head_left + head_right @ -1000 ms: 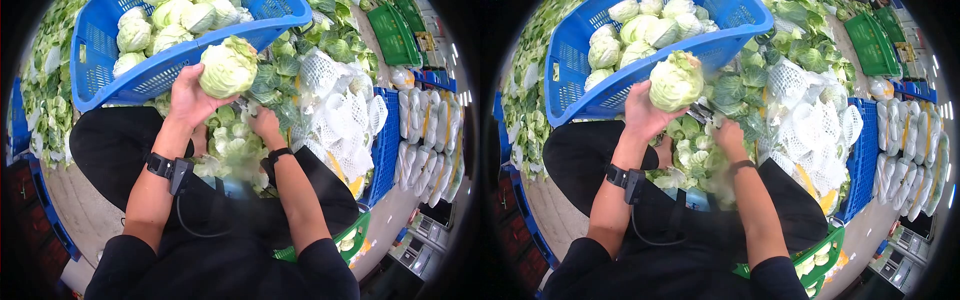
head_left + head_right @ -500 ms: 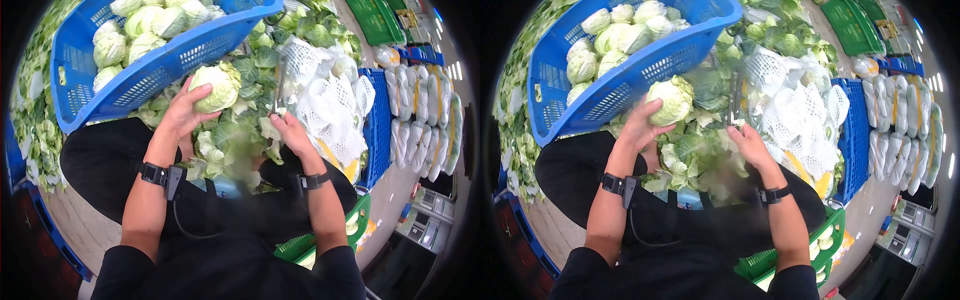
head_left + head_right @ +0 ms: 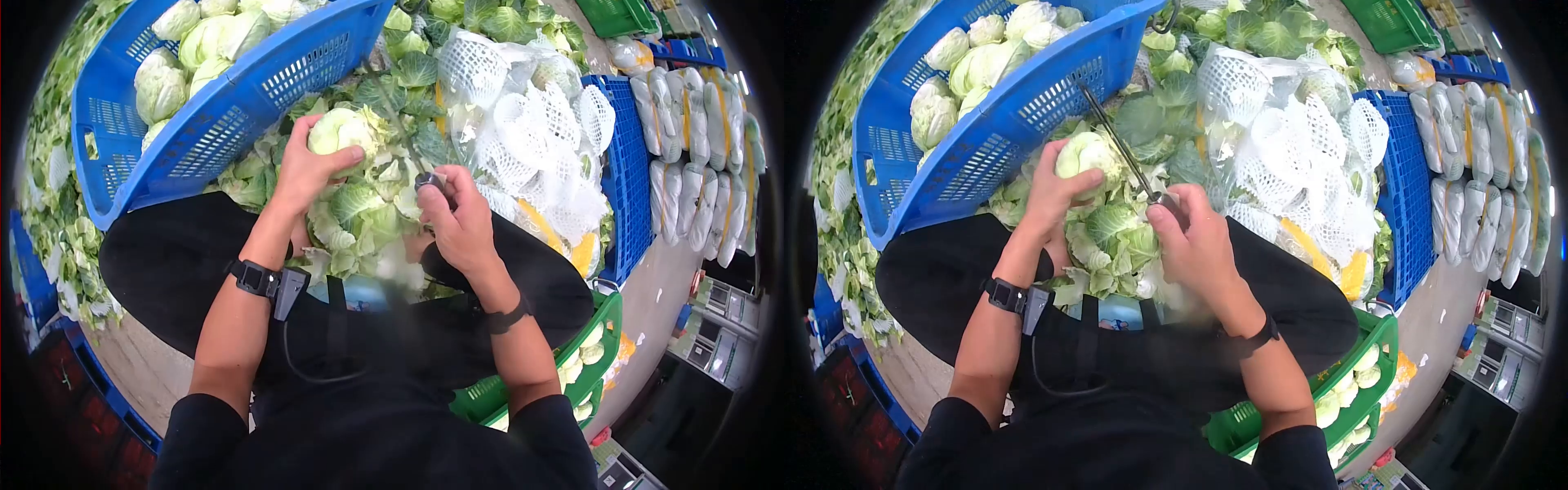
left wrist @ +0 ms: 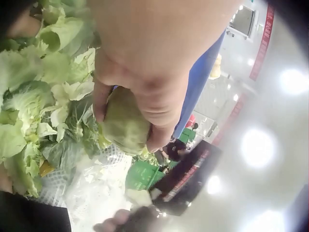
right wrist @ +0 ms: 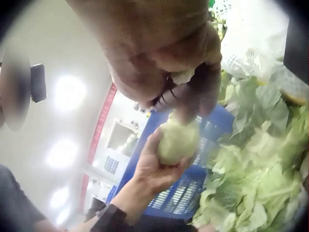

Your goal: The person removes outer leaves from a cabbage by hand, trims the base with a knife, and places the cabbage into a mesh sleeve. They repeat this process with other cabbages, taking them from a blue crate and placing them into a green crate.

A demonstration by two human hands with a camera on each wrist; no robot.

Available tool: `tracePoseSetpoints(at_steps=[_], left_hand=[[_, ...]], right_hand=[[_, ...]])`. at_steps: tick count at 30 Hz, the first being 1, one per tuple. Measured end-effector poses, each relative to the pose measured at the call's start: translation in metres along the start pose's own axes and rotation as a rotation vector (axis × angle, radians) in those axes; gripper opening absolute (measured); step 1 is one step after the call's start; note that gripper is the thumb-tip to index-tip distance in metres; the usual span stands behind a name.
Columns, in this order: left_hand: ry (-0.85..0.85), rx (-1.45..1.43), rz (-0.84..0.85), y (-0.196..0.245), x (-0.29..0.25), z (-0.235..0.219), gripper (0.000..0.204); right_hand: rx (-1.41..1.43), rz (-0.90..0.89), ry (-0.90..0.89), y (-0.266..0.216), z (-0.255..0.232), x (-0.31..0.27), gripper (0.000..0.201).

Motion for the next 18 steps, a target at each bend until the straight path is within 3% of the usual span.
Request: tracePoseSetpoints(at_steps=[2,3,4,6,8,10,11,12,14,15,17,18], left_hand=[[0.019,-0.014,0.029,-0.001,-0.002,-0.001,0.073],[0.039,0.055,0.11,-0.003,-0.001,-0.002,0.074],[0.059,0.123,0.193,-0.003,0.002,-0.002,0.075],[0.059,0.119,0.209,-0.013,0.008,0.001,0.076],[0.084,0.111,0.204,-0.014,0.007,-0.001,0.077],[0.083,0.232,0.181,-0.004,0.0,0.003,0.077],[0.059,0.2,0.175,-0.004,0.002,0.002,0.078],[0.054,0.201,0.182,-0.002,0.001,0.002,0.078],[0.086,0.237,0.34,0.004,-0.001,0.002,0.078],[0.024,0.102,0.343,-0.002,0.0,0.002,0.078],[0.053,0.118,0.345,-0.007,0.011,-0.012,0.077],[0.085,0.13,0.299,-0.016,0.008,-0.017,0.076]], right_hand=[[-0.178,-0.251,0.104,-0.006,0.002,0.0,0.034],[-0.362,-0.273,0.104,0.001,0.006,0.004,0.036],[-0.365,-0.279,0.113,0.006,0.005,0.008,0.036],[-0.397,-0.068,-0.035,0.013,0.003,0.015,0.038],[-0.371,-0.057,-0.02,-0.021,-0.005,0.006,0.037],[0.053,-0.207,0.179,-0.058,-0.015,-0.011,0.035],[0.058,-0.35,0.24,-0.067,-0.014,-0.019,0.034],[-0.1,-0.651,0.343,0.0,0.0,-0.012,0.035],[-0.639,-0.308,0.052,0.018,0.019,0.014,0.038],[-0.642,-0.321,0.075,0.027,0.017,0.017,0.038],[-0.59,-0.065,0.03,0.045,0.016,0.023,0.038],[-0.589,-0.06,0.014,0.033,0.013,0.025,0.038]])
Point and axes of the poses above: each hand's wrist, its own x-axis towards the middle knuckle, its own z-axis out of the palm, y = z × x, the point moved 1 cm from there along x, towards the middle knuckle, and after that the axes turned 8 degrees about -z, right-handed, at the moved point
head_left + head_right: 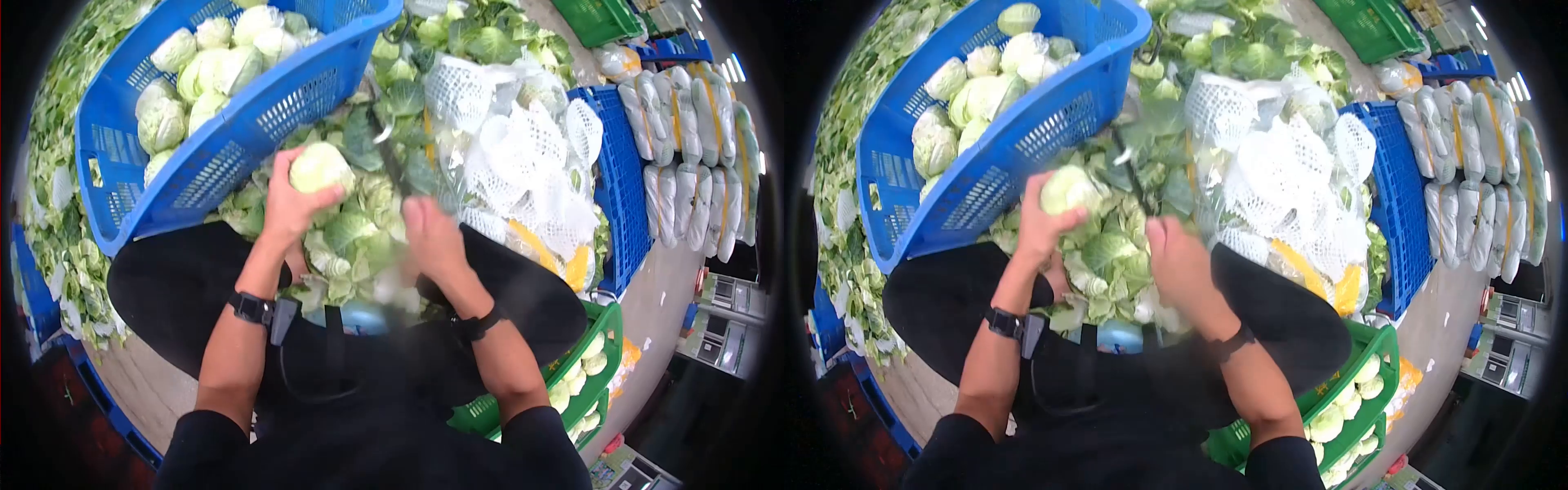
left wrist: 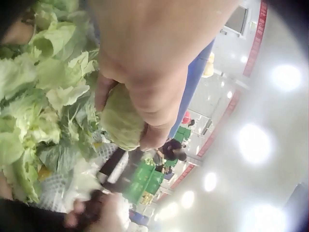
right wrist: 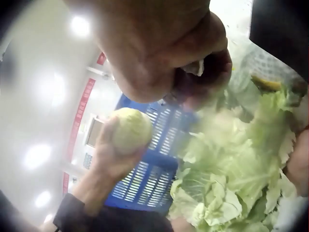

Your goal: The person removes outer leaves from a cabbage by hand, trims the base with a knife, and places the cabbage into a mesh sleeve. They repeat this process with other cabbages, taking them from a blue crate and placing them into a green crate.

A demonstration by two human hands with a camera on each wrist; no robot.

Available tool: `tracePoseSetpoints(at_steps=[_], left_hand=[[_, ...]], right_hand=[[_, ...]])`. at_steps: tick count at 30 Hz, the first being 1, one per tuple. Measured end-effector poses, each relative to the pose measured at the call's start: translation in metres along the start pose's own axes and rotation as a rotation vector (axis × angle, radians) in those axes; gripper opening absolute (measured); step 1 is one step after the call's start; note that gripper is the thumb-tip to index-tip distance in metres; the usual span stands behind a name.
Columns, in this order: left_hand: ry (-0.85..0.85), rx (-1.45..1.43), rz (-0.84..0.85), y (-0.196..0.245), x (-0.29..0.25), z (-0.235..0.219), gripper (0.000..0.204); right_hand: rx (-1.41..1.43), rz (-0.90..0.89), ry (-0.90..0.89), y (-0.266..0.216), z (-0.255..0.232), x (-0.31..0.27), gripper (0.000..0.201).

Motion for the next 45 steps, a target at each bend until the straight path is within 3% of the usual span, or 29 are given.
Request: tracePoseSetpoints(at_steps=[2,3,5,6,7,8,10,11,14,15,20,21,22,25,27,28,30,31,33,35,36,38,39,41,42,45], left_hand=[[-0.032,-0.172,-0.26,0.019,-0.006,0.0,0.064],[-0.094,-0.299,-0.31,0.024,-0.004,-0.001,0.06],[-0.16,-0.403,-0.363,0.03,-0.012,-0.005,0.057],[-0.244,-0.617,-0.419,0.032,-0.012,-0.005,0.058],[-0.328,-0.835,-0.478,0.033,-0.01,-0.004,0.061],[-0.328,-0.827,-0.478,0.032,-0.009,-0.005,0.061],[-0.412,-0.895,-0.446,0.04,-0.012,0.0,0.066],[-0.368,-0.918,-0.467,0.043,-0.016,0.004,0.061],[-0.392,-0.833,-0.528,0.052,-0.024,0.02,0.057],[-0.471,-0.803,-0.52,0.053,-0.03,0.024,0.053],[-0.462,-0.806,-0.558,0.048,-0.03,0.027,0.047],[-0.448,-0.671,-0.514,0.045,-0.027,0.027,0.049],[-0.438,-0.535,-0.472,0.043,-0.026,0.028,0.051],[-0.355,-0.528,-0.437,0.045,-0.024,0.031,0.045],[-0.296,-0.491,-0.407,0.05,-0.018,0.033,0.044],[-0.283,-0.582,-0.392,0.053,-0.014,0.035,0.04],[-0.28,-0.674,-0.383,0.059,-0.012,0.041,0.037],[-0.279,-0.626,-0.39,0.061,-0.015,0.044,0.039],[-0.278,-0.574,-0.41,0.058,-0.017,0.048,0.041],[-0.448,-0.795,-0.606,0.052,-0.02,0.049,0.047],[-0.532,-0.906,-0.697,0.05,-0.022,0.049,0.05],[-0.536,-0.9,-0.694,0.045,-0.021,0.048,0.051],[-0.546,-0.893,-0.695,0.042,-0.02,0.049,0.051],[-0.454,-0.836,-0.634,0.038,-0.022,0.053,0.048],[-0.358,-0.777,-0.567,0.036,-0.023,0.054,0.046],[-0.384,-0.822,-0.569,0.032,-0.022,0.056,0.054]], right_hand=[[0.331,-0.033,0.171,-0.025,-0.028,-0.003,0.041],[0.468,-0.001,0.18,-0.024,-0.027,-0.003,0.04],[0.35,-0.049,0.187,-0.013,-0.008,-0.006,0.04],[0.211,-0.094,0.186,-0.01,-0.001,-0.003,0.041],[0.206,0.021,-0.031,-0.002,0.003,-0.001,0.048],[0.213,0.021,-0.03,0.003,0.01,0.001,0.048],[0.161,-0.414,0.313,-0.011,0.006,-0.002,0.072],[0.439,-0.331,0.149,-0.011,0.002,-0.006,0.096],[0.638,-0.448,0.152,-0.038,-0.015,-0.01,0.095],[0.567,-0.577,0.204,-0.037,-0.014,-0.005,0.088],[0.434,-0.642,0.34,-0.039,-0.019,-0.017,0.067],[0.36,-0.672,0.376,-0.039,-0.017,-0.019,0.062],[0.369,-0.668,0.371,-0.037,-0.015,-0.019,0.062],[0.36,-0.721,0.408,-0.029,-0.014,-0.018,0.057],[0.314,-0.75,0.431,-0.029,-0.02,-0.017,0.07],[0.314,-0.752,0.431,-0.035,-0.019,-0.017,0.07],[0.911,-0.269,0.259,-0.041,-0.014,-0.02,0.087],[1.05,-0.276,0.099,-0.033,-0.012,-0.015,0.095],[1.204,-0.26,0.019,-0.023,-0.017,-0.011,0.093],[1.391,-0.273,-0.087,-0.02,-0.021,-0.008,0.082],[1.394,-0.271,-0.094,-0.019,-0.019,-0.008,0.082],[1.087,-0.296,0.059,-0.016,-0.018,-0.006,0.067],[1.086,-0.293,0.06,-0.015,-0.018,-0.005,0.067],[0.481,-0.552,0.214,-0.014,-0.022,-0.005,0.048],[0.482,-0.547,0.217,-0.015,-0.021,-0.006,0.048],[0.699,-0.385,0.293,-0.016,-0.013,-0.005,0.038]])
Point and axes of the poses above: each hand's wrist, its own x-axis towards the middle knuckle, its own z-axis out of the palm, y = z × x, the point moved 1 cm from there along x, towards the middle knuckle, and after that the axes turned 8 degrees about -z, right-handed, at the moved point
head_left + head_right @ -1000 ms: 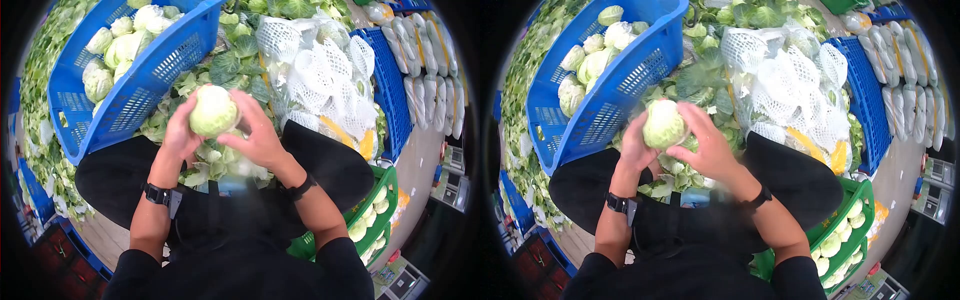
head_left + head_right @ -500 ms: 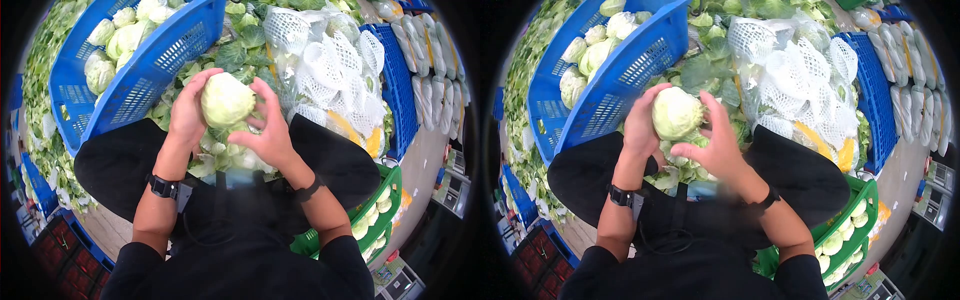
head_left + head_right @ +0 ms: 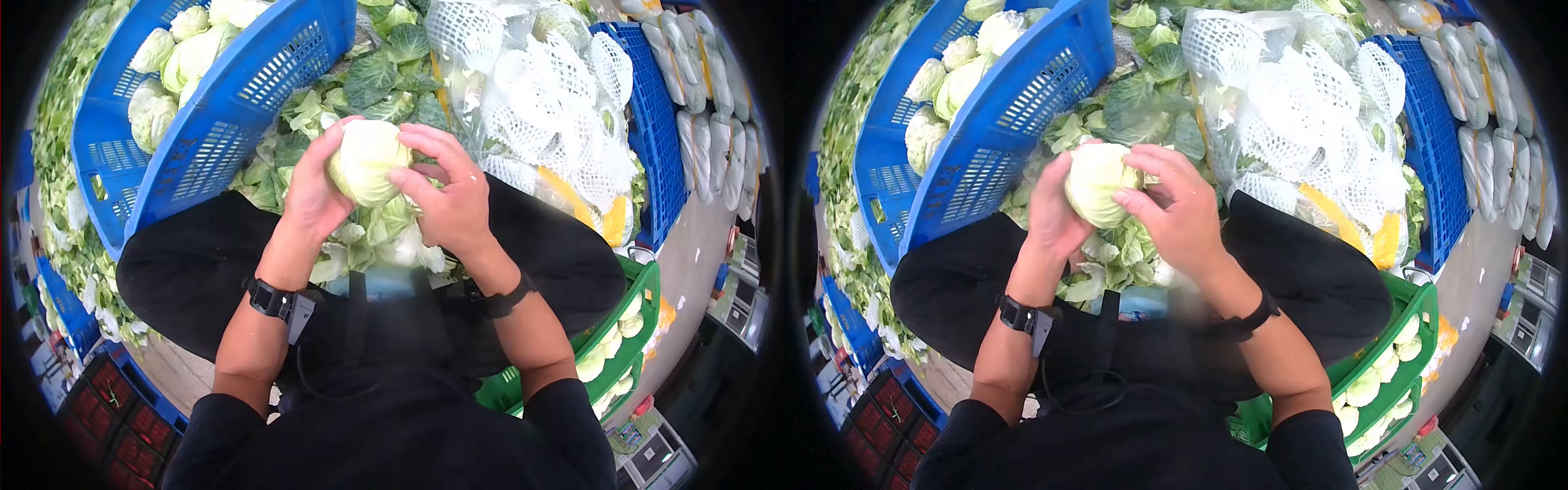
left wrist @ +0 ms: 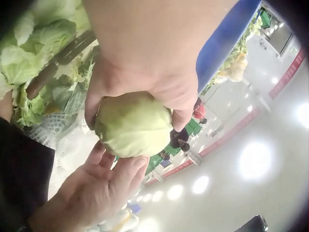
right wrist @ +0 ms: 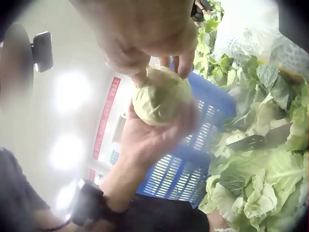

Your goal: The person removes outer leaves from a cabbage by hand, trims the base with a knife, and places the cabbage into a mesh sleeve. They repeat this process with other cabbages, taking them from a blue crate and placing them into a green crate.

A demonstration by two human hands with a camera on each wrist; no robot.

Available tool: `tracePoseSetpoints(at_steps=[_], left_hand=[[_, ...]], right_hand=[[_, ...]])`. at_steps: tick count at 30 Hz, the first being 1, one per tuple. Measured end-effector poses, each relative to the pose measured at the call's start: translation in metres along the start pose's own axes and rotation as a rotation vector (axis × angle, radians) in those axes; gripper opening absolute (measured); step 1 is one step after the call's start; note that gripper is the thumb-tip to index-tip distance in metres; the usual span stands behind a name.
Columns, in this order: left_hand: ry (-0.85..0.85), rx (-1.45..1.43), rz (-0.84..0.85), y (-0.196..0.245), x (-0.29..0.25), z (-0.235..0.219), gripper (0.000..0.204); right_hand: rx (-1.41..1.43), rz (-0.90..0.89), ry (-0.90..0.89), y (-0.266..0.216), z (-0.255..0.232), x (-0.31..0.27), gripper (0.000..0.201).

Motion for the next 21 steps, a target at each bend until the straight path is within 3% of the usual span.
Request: tracePoseSetpoints(at_steps=[3,5,8,10,15,19,21], left_hand=[[0.028,-0.093,-0.085,0.006,-0.001,0.009,0.057],[-0.043,-0.08,-0.128,0.01,-0.007,0.014,0.058],[-0.125,-0.005,-0.188,0.013,-0.009,0.015,0.061],[-0.134,0.057,-0.2,0.012,-0.009,0.016,0.062],[0.177,0.371,-0.178,0.005,-0.008,0.007,0.058],[0.218,0.446,-0.205,0.012,-0.014,0.014,0.048],[0.167,0.572,-0.089,0.007,-0.014,0.014,0.047]], right_hand=[[0.221,0.049,0.115,0.011,-0.003,0.0,0.031],[0.478,0.398,0.15,0.013,-0.008,0.0,0.028],[0.546,0.533,0.192,0.017,-0.013,0.004,0.03],[0.549,0.549,0.19,0.017,-0.011,0.004,0.034],[0.61,0.573,0.093,0.016,-0.002,0.002,0.046],[0.718,0.698,0.062,0.015,-0.008,0.005,0.055],[0.825,0.738,0.059,0.018,-0.012,0.004,0.057]])
Point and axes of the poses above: each hand's wrist, its own x-axis towards the middle knuckle, its own z-axis out of the palm, y = z × x, the point moved 1 cm from there along x, towards the middle knuckle, and after that the axes turned 8 degrees about -z, right-handed, at the moved point
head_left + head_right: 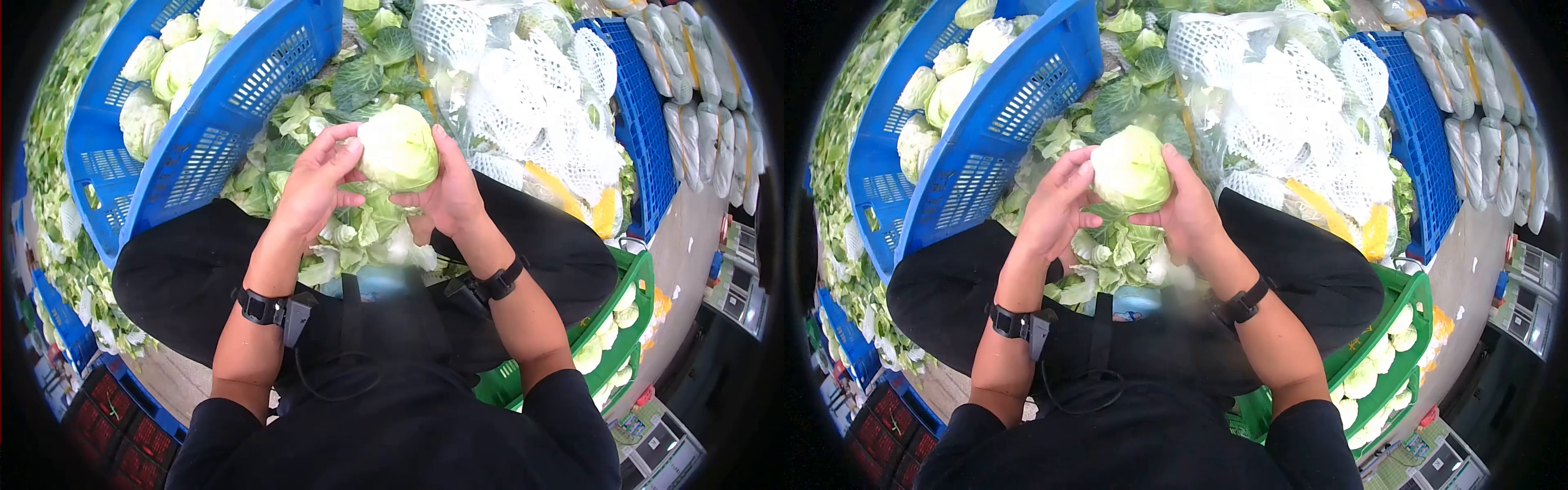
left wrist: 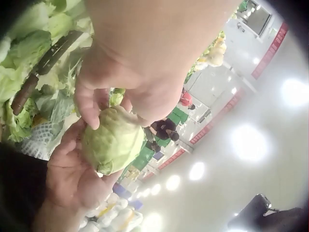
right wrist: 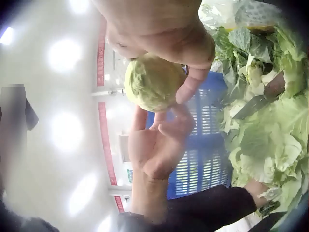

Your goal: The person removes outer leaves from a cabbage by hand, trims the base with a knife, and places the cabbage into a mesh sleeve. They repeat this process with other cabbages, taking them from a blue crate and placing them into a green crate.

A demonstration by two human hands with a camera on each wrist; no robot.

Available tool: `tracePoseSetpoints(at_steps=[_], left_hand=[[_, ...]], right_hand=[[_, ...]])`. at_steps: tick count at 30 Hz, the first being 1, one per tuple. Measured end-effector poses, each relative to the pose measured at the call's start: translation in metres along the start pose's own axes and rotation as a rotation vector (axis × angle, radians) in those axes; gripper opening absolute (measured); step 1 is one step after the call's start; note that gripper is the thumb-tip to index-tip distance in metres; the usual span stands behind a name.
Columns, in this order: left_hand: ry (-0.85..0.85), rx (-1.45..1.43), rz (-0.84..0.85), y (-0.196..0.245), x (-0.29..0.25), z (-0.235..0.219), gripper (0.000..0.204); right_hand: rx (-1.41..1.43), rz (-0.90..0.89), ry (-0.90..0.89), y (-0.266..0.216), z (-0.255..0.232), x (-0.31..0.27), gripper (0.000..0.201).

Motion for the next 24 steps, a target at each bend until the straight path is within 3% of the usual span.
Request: tracePoseSetpoints(at_steps=[6,10,12,13,14,15,17,18,20,22,24], left_hand=[[0.012,0.089,0.094,0.002,-0.004,0.004,0.051],[0.045,0.132,0.104,0.002,-0.007,0.009,0.048],[0.063,0.264,0.418,-0.001,-0.002,0.01,0.048],[0.065,0.269,0.418,-0.002,-0.003,0.014,0.048],[-0.033,0.041,0.378,-0.004,-0.004,0.019,0.048],[-0.127,-0.188,0.337,-0.004,-0.006,0.022,0.048],[-0.101,-0.226,0.257,-0.008,-0.002,0.016,0.05],[-0.085,-0.268,0.178,-0.011,0.001,0.012,0.051],[-0.07,-0.255,0.168,-0.014,0.005,0.006,0.049],[0.001,-0.093,0.267,-0.013,0.008,0.002,0.044],[0.019,-0.199,0.194,-0.01,0.007,0.001,0.044]], right_hand=[[0.098,-0.029,0.025,0.004,0.003,-0.005,0.059],[-0.014,-0.089,0.052,0.004,0.007,-0.009,0.063],[-0.056,-0.093,0.025,0.003,0.005,-0.01,0.065],[-0.008,0.003,-0.093,0.003,0.004,-0.012,0.066],[0.041,0.102,-0.213,0.004,0.004,-0.014,0.068],[0.046,0.106,-0.22,0.002,0.007,-0.016,0.068],[-0.637,-0.004,-0.076,-0.005,0.014,-0.023,0.054],[-0.629,0.001,-0.082,-0.002,0.014,-0.025,0.054],[-1.148,-0.661,0.104,-0.002,0.017,-0.03,0.044],[-1.094,-0.721,0.131,-0.006,0.021,-0.034,0.038],[-1.111,-0.925,-0.072,-0.004,0.02,-0.033,0.033]])
Point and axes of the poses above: each hand's wrist, its own x-axis towards the middle knuckle, its own z-axis out of the palm, y = z × x, the point moved 1 cm from there along x, towards the middle knuckle, and after that the axes turned 8 degrees about -z, right-handed, at the moved point
